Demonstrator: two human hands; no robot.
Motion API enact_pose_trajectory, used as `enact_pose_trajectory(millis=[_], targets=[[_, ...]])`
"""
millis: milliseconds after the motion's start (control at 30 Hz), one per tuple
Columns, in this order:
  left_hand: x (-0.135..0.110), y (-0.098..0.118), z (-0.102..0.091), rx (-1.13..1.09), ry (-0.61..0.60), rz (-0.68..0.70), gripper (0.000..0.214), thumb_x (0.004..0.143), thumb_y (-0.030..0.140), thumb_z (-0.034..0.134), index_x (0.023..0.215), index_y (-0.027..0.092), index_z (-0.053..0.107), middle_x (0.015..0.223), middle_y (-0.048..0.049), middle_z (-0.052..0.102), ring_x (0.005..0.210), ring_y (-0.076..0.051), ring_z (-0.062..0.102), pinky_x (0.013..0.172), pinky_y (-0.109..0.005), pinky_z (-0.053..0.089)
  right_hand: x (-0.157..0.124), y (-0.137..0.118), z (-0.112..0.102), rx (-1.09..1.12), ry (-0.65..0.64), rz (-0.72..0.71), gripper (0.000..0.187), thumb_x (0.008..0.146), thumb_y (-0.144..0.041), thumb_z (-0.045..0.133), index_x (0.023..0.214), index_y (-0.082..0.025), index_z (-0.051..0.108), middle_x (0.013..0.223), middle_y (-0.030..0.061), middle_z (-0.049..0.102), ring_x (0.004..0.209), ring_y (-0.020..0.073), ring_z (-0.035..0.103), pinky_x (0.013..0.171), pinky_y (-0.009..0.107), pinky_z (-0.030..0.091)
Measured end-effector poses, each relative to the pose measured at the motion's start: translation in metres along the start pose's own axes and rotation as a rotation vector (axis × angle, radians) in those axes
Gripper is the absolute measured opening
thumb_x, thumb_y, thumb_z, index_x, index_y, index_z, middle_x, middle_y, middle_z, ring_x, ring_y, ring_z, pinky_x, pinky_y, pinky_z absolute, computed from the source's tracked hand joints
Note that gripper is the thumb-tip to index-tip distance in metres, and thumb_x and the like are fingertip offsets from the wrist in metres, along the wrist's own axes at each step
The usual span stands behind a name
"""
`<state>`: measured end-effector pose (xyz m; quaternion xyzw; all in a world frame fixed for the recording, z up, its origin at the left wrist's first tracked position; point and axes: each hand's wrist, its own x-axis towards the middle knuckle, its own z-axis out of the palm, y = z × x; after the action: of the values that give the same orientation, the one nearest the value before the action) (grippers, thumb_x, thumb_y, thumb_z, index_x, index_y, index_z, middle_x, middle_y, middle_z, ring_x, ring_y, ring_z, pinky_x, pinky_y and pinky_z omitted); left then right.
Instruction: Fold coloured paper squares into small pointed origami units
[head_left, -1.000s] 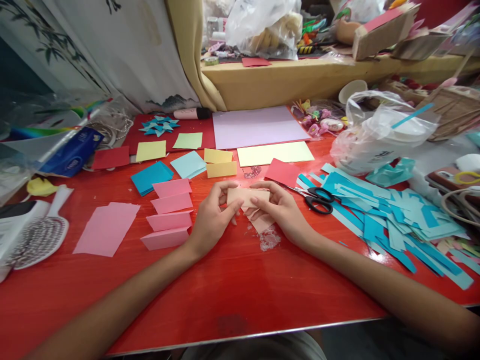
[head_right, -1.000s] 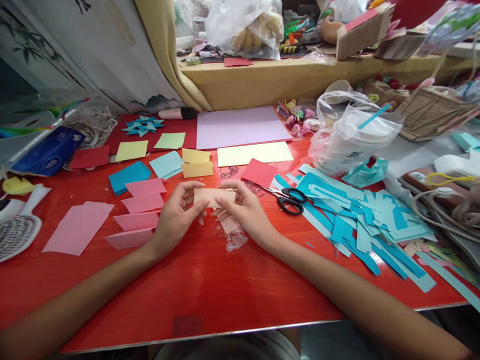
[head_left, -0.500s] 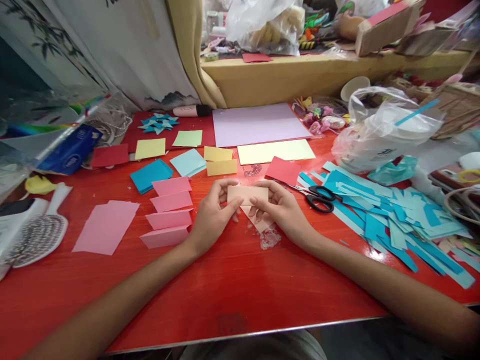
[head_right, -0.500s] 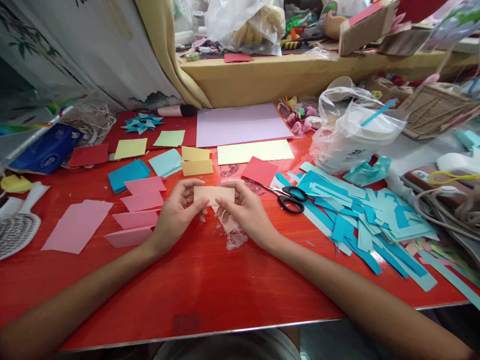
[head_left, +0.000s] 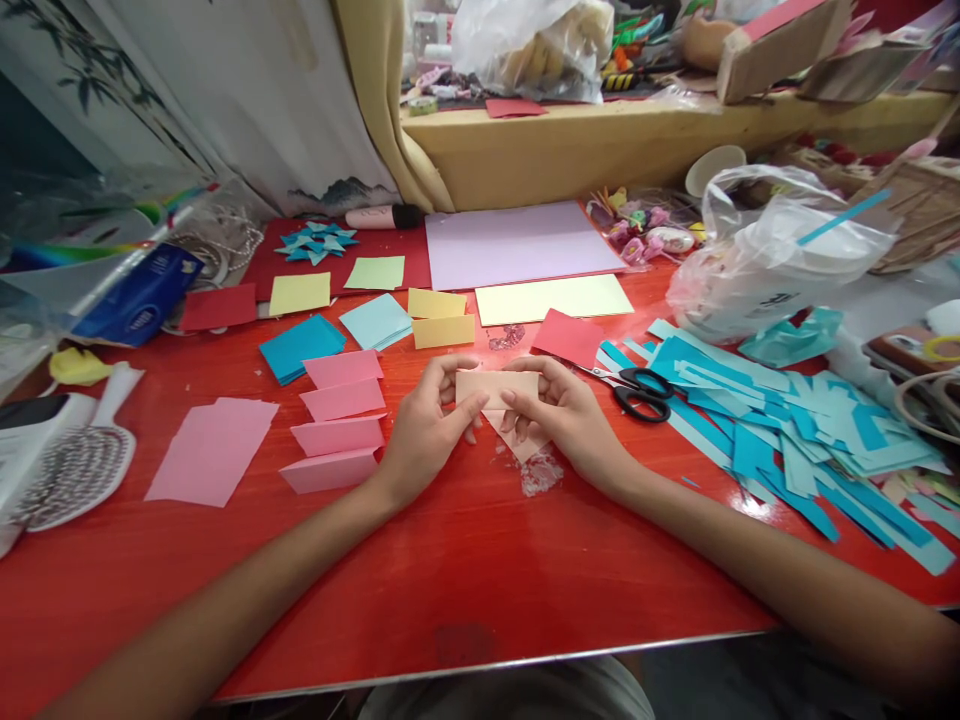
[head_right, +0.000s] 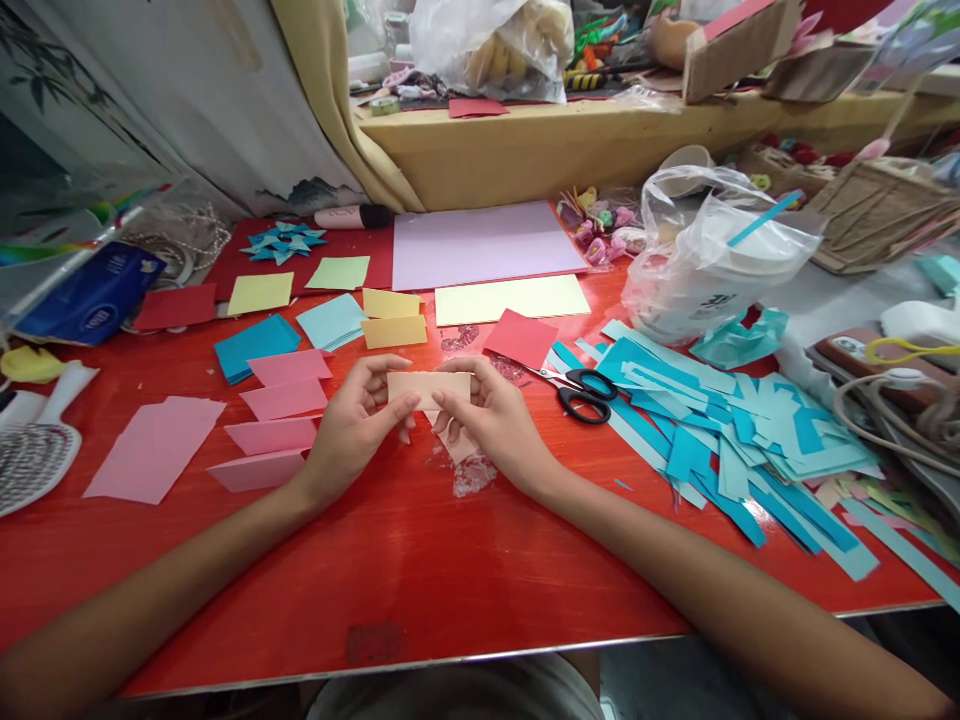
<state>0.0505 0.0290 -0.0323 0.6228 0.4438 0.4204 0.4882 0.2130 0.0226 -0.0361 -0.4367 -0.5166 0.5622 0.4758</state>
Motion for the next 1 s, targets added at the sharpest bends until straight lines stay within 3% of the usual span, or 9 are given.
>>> enact_pose_trajectory(millis=[300,433,533,667,800,900,1000], targets=[[0.0,-0.0018,-0.0006,0.046,0.0,-0.006,0.025,0.083,0.026,0.055,0.107,0.025,0.047,0.079,0.0016,0.056,0.056,-0.008,0.054,0.053,-0.022,0.047,-0.0004,-0.0019,-0.0006,-0.055,-0.008,0.004,0.024,0.082,-0.027,0.057,0.103,-0.02,0.048,0.059,-0.0027,0.06,0.05,0.0105,0.057,0.046,0.021,0.043],[0.0002,-0.0015,-0.0017,0.132,0.014,0.012,0.025,0.082,0.026,0.054,0.107,0.025,0.048,0.087,-0.0002,0.058,0.068,-0.011,0.056,0.058,-0.023,0.046,-0.0014,-0.002,-0.0009,-0.08,-0.008,-0.005,0.023,0.083,-0.025,0.056,0.104,-0.021,0.047,0.057,-0.0039,0.057,0.048,0.0105,0.057,0.044,0.021,0.042],[0.0004,0.001,-0.0026,0.246,0.026,0.052,0.02,0.083,0.026,0.054,0.102,0.024,0.054,0.096,-0.0005,0.059,0.082,-0.013,0.056,0.069,-0.025,0.045,-0.003,0.0006,-0.0006,-0.074,-0.086,0.0,0.026,0.084,-0.024,0.055,0.107,-0.023,0.044,0.054,-0.0062,0.054,0.043,0.0105,0.054,0.041,0.022,0.041],[0.0001,0.0049,-0.0031,0.322,-0.061,0.113,0.012,0.084,0.03,0.054,0.079,0.02,0.06,0.08,0.0003,0.06,0.079,-0.013,0.053,0.07,-0.026,0.042,-0.0053,0.0029,0.0009,-0.127,-0.218,-0.008,0.03,0.084,-0.027,0.055,0.111,-0.024,0.043,0.055,-0.0068,0.049,0.046,0.0099,0.051,0.044,0.022,0.04],[-0.0003,0.0058,-0.0028,0.311,-0.004,0.132,0.014,0.084,0.028,0.053,0.075,0.019,0.056,0.076,0.0008,0.056,0.072,-0.012,0.05,0.068,-0.024,0.04,-0.0041,0.0017,0.0006,-0.086,-0.099,-0.036,0.026,0.082,-0.024,0.057,0.106,-0.022,0.046,0.058,-0.0075,0.042,0.047,0.0065,0.044,0.042,0.02,0.034],[0.0002,0.0055,-0.0023,0.3,0.007,0.112,0.014,0.084,0.028,0.052,0.073,0.018,0.052,0.073,0.0017,0.052,0.068,-0.01,0.047,0.065,-0.023,0.039,-0.0005,0.0011,-0.0013,0.021,0.034,-0.057,0.024,0.079,-0.022,0.061,0.099,-0.02,0.047,0.067,-0.0055,0.048,0.052,0.0054,0.045,0.045,0.019,0.034],[0.0008,0.0052,-0.002,0.28,-0.038,0.042,0.015,0.083,0.027,0.051,0.071,0.018,0.047,0.07,0.0025,0.049,0.064,-0.01,0.045,0.061,-0.023,0.037,0.0026,0.0015,-0.0032,0.086,0.024,-0.064,0.027,0.079,-0.021,0.061,0.102,-0.02,0.045,0.071,-0.0043,0.053,0.058,0.0064,0.048,0.05,0.02,0.037]])
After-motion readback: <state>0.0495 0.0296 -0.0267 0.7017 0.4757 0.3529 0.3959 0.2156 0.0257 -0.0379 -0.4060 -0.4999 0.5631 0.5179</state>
